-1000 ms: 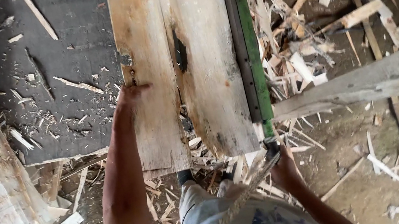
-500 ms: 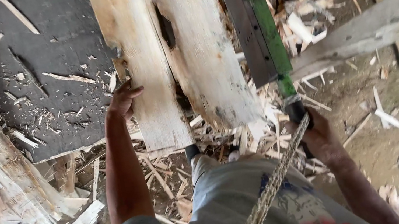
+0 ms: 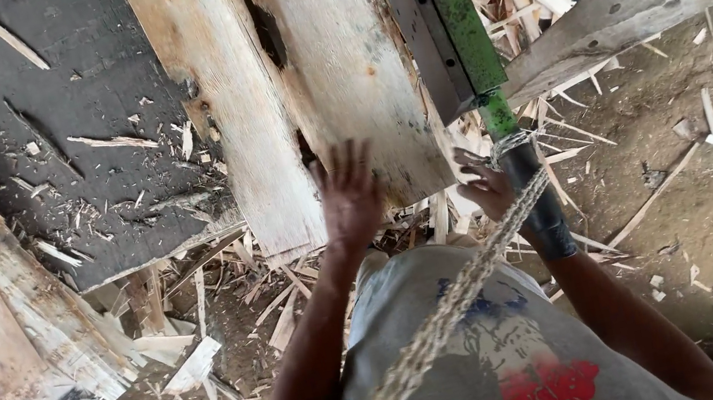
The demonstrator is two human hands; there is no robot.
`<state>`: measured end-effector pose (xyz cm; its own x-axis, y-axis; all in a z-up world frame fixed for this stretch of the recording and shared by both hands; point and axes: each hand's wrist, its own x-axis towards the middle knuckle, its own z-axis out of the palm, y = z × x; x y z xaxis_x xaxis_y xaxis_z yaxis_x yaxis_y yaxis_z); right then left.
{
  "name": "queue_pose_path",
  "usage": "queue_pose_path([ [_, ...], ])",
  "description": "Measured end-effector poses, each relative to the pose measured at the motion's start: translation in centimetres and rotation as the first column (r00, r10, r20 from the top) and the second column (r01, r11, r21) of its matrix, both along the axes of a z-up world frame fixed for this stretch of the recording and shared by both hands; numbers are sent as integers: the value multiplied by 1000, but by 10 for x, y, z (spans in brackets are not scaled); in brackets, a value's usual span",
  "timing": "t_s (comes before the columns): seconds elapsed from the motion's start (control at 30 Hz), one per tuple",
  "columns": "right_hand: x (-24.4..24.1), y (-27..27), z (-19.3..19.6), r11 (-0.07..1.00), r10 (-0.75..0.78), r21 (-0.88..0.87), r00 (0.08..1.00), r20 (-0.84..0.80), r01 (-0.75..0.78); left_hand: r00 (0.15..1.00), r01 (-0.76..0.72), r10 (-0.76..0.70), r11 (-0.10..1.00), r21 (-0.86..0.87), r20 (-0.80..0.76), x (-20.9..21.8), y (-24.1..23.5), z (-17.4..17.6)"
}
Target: The person repeatedly picks up wooden planks from a pile, places them on a manual saw table, and pulls a rope to operate the saw blade. After each cut, the person removes the cut piece and returns it to the pile before selecting another plank.
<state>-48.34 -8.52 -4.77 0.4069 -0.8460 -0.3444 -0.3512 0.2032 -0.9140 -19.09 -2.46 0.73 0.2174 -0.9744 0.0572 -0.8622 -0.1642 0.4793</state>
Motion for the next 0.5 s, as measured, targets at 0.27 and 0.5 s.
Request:
queue_pose_path([
  [0.27,-11,11,-96,978,174,-95,979,-111,-184,980,176,-189,966,188,55,-37,-24,-9],
  [0.5,-39,31,-127,993,112,30,994,-14,-111,984,141,-165,954,265,69,-41,-26,-7],
])
